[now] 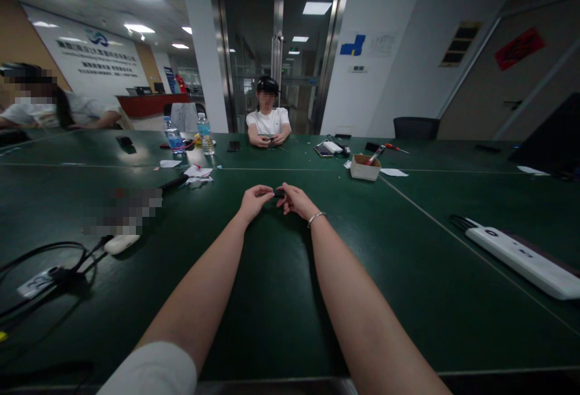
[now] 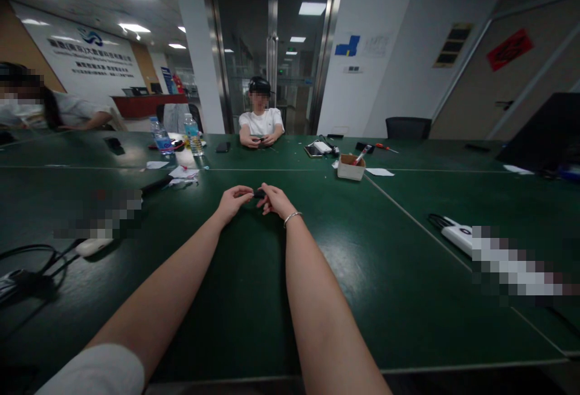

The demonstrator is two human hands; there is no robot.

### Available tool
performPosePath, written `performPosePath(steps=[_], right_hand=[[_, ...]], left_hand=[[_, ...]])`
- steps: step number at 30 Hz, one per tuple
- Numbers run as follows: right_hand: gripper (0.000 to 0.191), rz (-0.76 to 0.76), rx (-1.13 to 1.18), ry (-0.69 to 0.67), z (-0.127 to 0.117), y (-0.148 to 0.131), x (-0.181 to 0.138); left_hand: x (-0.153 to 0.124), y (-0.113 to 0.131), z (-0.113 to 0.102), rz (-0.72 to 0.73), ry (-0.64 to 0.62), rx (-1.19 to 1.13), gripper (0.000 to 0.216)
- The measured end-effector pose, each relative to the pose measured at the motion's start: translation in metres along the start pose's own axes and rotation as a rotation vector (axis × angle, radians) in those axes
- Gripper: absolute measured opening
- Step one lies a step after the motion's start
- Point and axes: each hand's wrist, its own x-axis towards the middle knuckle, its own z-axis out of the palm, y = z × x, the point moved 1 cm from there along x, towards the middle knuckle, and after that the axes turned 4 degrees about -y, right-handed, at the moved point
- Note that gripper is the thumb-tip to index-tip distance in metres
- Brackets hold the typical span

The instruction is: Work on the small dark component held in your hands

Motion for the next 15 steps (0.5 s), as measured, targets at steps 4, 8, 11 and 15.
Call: performPosePath(steps=[4, 8, 11, 15], right_hand=[[0.057, -0.091, 0.084, -0.091, -0.0013, -0.0002, -0.0004], [0.029, 0.001, 0.081, -0.009, -0.0026, 0.0008, -0.0007], [0.028, -0.054, 0.076, -0.049, -0.0021, -0.0001, -0.0016], [0.042, -0.046, 0.099, -0.040, -0.0025, -0.0005, -0.0020]], left_hand=[[0.0010, -0.0020, -0.0009, -0.011, 0.011, -0.021, 0.027], [0.0032, -0.0064, -0.0012, -0.030, 0.005, -0.049, 0.031], [0.0048, -0.0090, -0.0022, -0.031, 0.029, -0.059, 0.033], [0.0060, -0.0097, -0.0025, -0.033, 0.042, -0.087, 0.034]])
